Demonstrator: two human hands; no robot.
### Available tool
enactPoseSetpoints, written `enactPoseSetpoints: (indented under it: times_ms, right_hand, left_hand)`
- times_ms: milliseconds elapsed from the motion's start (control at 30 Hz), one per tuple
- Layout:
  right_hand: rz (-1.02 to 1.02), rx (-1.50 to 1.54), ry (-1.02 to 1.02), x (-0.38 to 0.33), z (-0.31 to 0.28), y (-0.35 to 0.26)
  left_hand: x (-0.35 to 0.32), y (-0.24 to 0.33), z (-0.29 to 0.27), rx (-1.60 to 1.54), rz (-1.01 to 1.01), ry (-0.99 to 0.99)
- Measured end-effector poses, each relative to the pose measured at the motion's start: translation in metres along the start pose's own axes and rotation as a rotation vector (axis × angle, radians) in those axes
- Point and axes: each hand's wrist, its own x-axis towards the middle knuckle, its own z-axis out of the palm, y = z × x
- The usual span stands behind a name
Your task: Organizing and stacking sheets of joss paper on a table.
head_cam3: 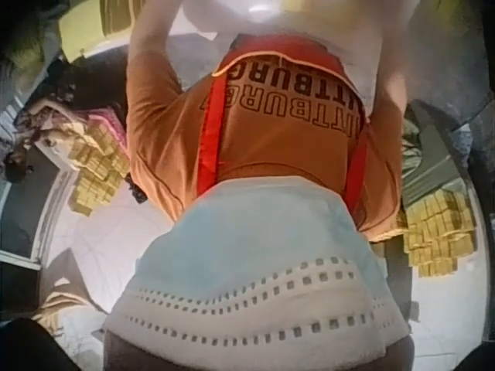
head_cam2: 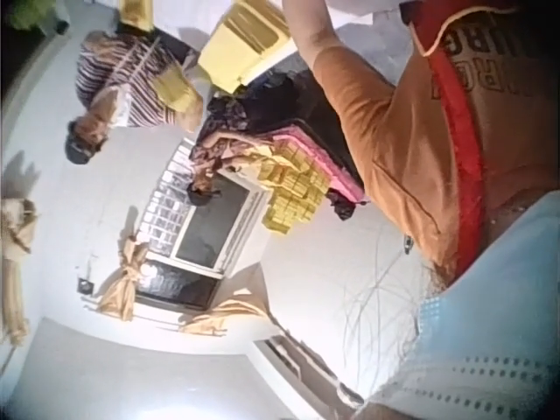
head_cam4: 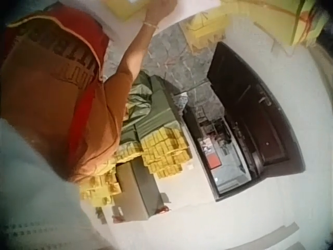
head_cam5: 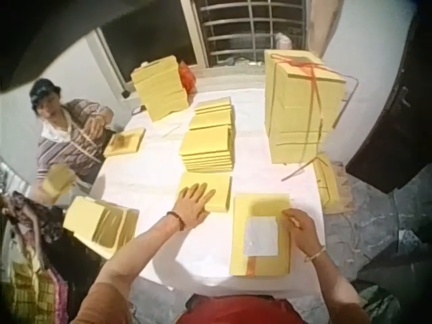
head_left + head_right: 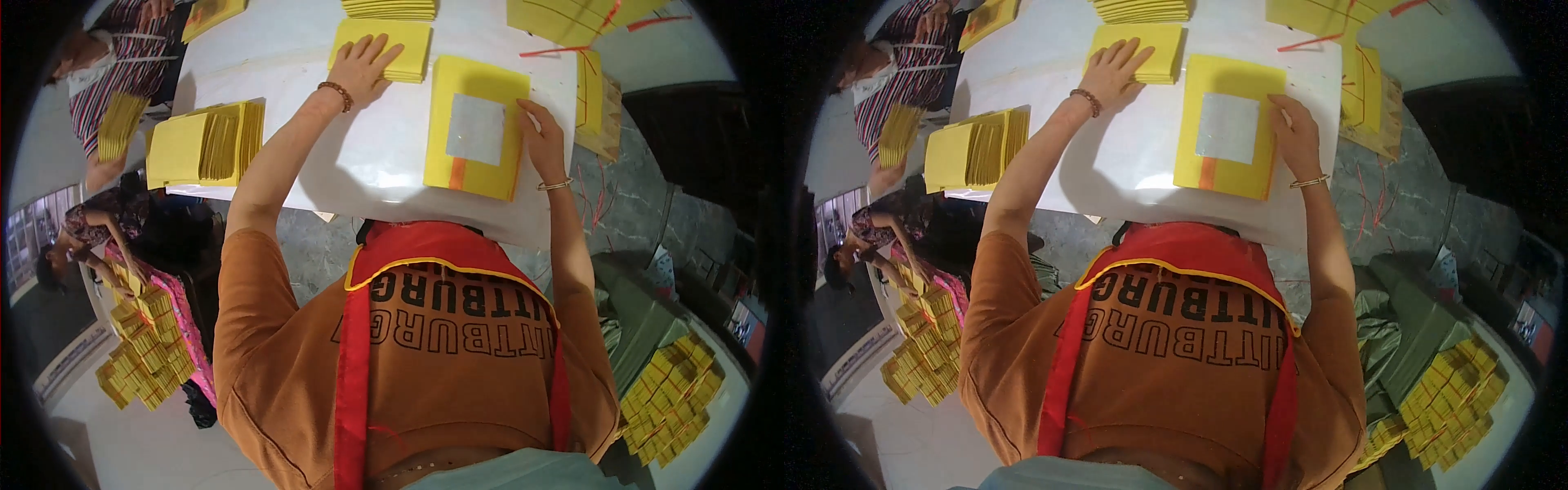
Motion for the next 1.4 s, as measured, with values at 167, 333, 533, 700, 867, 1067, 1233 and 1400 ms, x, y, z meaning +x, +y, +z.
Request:
enactPoseSetpoints:
  times_ms: [167,333,533,700,867,1067,1233,1400]
  right_hand:
    - [0.008,0.024,0.046,-0.044,-0.018,0.006]
    - [-0.144,-0.041,0.011,-0.064,-0.010,0.008]
    - [-0.013,0.012,-0.057,-0.070,0.001,0.014]
    - [0.046,0.294,-0.043,-0.064,0.004,0.026]
    - [0.195,0.447,-0.039,-0.063,0.005,0.028]
    - [0.227,0.475,-0.033,-0.064,0.005,0.025]
    - [0.213,0.449,-0.035,-0.063,0.005,0.021]
    - [0.265,0.489,-0.033,-0.064,0.004,0.019]
  left_hand:
    - [0.004,0.009,-0.013,-0.063,-0.009,0.107]
    - [-0.006,0.075,-0.046,-0.229,0.154,0.247]
    - [-0.048,0.144,-0.050,-0.472,0.355,0.056]
    - [-0.051,0.141,-0.047,-0.595,0.344,0.035]
    - [-0.050,0.137,-0.043,-0.870,0.276,-0.040]
    - [-0.041,0.130,-0.046,-0.989,0.158,-0.178]
    - [-0.039,0.126,-0.042,-1.152,0.003,-0.334]
    - [-0.035,0.123,-0.041,-1.279,-0.062,-0.427]
